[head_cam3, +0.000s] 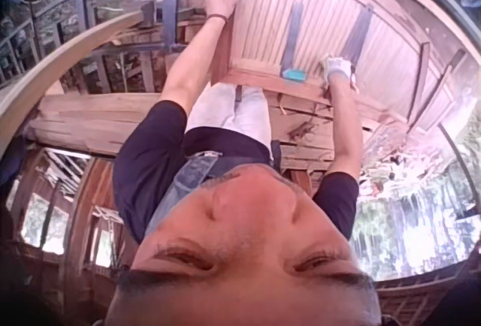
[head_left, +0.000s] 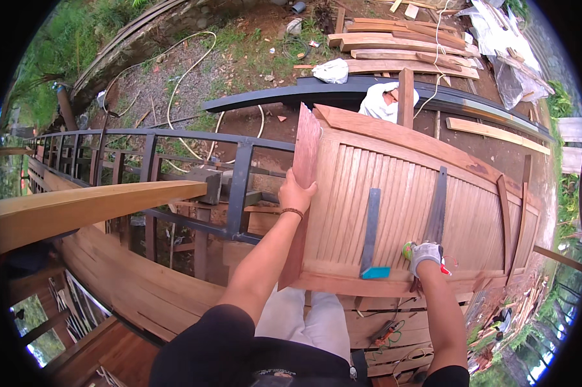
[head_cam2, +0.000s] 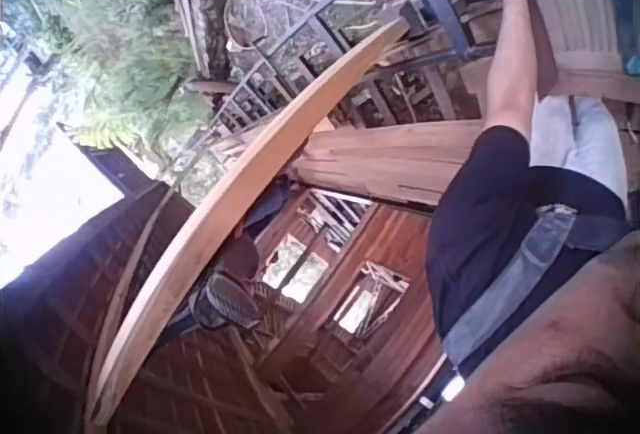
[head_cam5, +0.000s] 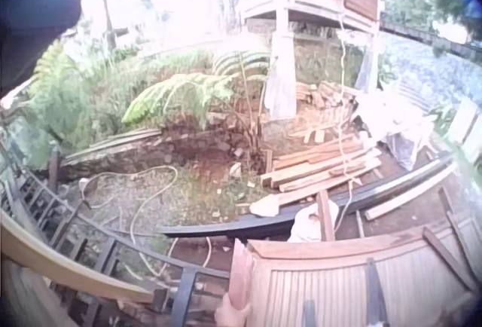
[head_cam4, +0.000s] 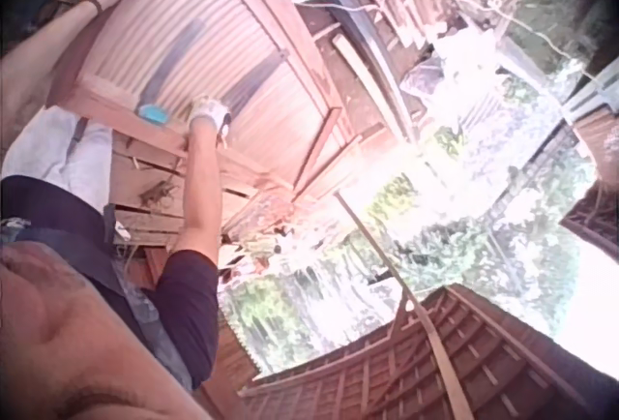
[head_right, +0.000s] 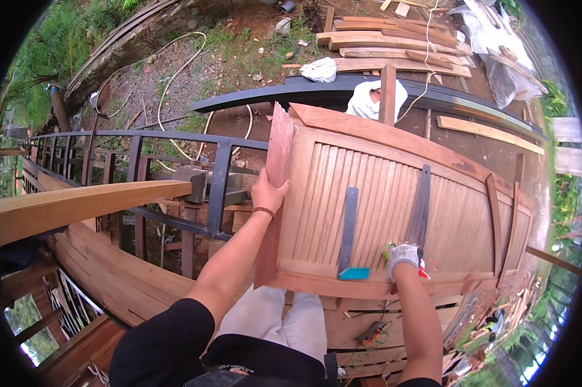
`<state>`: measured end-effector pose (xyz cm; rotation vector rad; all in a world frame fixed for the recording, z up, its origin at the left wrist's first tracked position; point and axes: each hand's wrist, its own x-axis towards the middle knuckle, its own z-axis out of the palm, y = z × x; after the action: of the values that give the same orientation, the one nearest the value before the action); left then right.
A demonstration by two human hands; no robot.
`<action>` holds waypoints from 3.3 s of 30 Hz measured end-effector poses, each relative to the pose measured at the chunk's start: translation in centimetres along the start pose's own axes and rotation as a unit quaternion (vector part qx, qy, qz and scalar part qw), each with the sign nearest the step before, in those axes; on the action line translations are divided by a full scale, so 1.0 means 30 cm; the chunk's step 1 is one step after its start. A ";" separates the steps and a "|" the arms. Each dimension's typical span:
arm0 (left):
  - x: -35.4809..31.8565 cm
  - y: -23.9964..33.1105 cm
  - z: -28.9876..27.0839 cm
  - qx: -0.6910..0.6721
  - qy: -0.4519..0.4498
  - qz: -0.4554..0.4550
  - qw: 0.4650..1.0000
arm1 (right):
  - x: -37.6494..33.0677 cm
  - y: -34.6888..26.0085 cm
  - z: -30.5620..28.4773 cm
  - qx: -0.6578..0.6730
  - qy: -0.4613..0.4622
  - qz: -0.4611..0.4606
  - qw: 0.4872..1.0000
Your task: The person assembles a wooden slatted panel by applying glue to a frame piece, aligning it with a square, and securing it with a nail gun. They then use a drill to fasten the frame to a metal support and attach a diagonal brace to the panel.
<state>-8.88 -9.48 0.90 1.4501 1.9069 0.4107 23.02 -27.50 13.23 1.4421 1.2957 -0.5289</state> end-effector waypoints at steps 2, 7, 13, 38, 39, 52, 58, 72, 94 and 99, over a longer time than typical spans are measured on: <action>0.006 -0.001 0.007 -0.002 0.000 0.014 1.000 | -0.022 -0.004 -0.003 0.013 0.011 0.020 1.000; 0.041 0.021 0.027 -0.002 -0.001 0.025 1.000 | -0.013 0.000 -0.009 0.013 0.006 0.034 0.999; 0.052 0.018 0.060 0.012 -0.014 0.019 1.000 | -0.006 -0.002 -0.009 0.010 0.001 0.034 0.999; 0.063 0.026 0.102 -0.005 -0.006 0.025 1.000 | 0.003 0.001 -0.021 0.017 0.004 0.033 0.999; 0.062 0.025 0.100 -0.002 -0.004 0.020 1.000 | 0.004 0.000 -0.024 0.016 0.007 0.027 0.999; -0.068 -0.173 -0.026 -0.115 -0.185 0.015 0.976 | -0.007 0.010 -0.080 0.037 -0.018 0.019 0.999; -0.352 -0.302 -0.066 -0.125 -0.225 -0.051 0.965 | -0.022 0.005 -0.079 0.041 -0.010 0.026 0.999; -0.411 -0.274 -0.017 -0.071 -0.128 -0.036 0.989 | -0.011 0.018 -0.048 0.028 -0.010 0.026 0.999; -0.416 -0.286 -0.012 -0.041 -0.119 -0.003 0.992 | -0.023 0.005 -0.086 0.021 -0.012 0.016 1.000; -0.418 -0.287 -0.011 -0.049 -0.124 -0.015 0.991 | -0.025 0.003 -0.092 0.024 -0.019 0.018 0.999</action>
<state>-13.58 -23.92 -0.04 1.3400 1.6836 0.2914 22.00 -25.34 14.79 1.4844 1.2331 -0.5642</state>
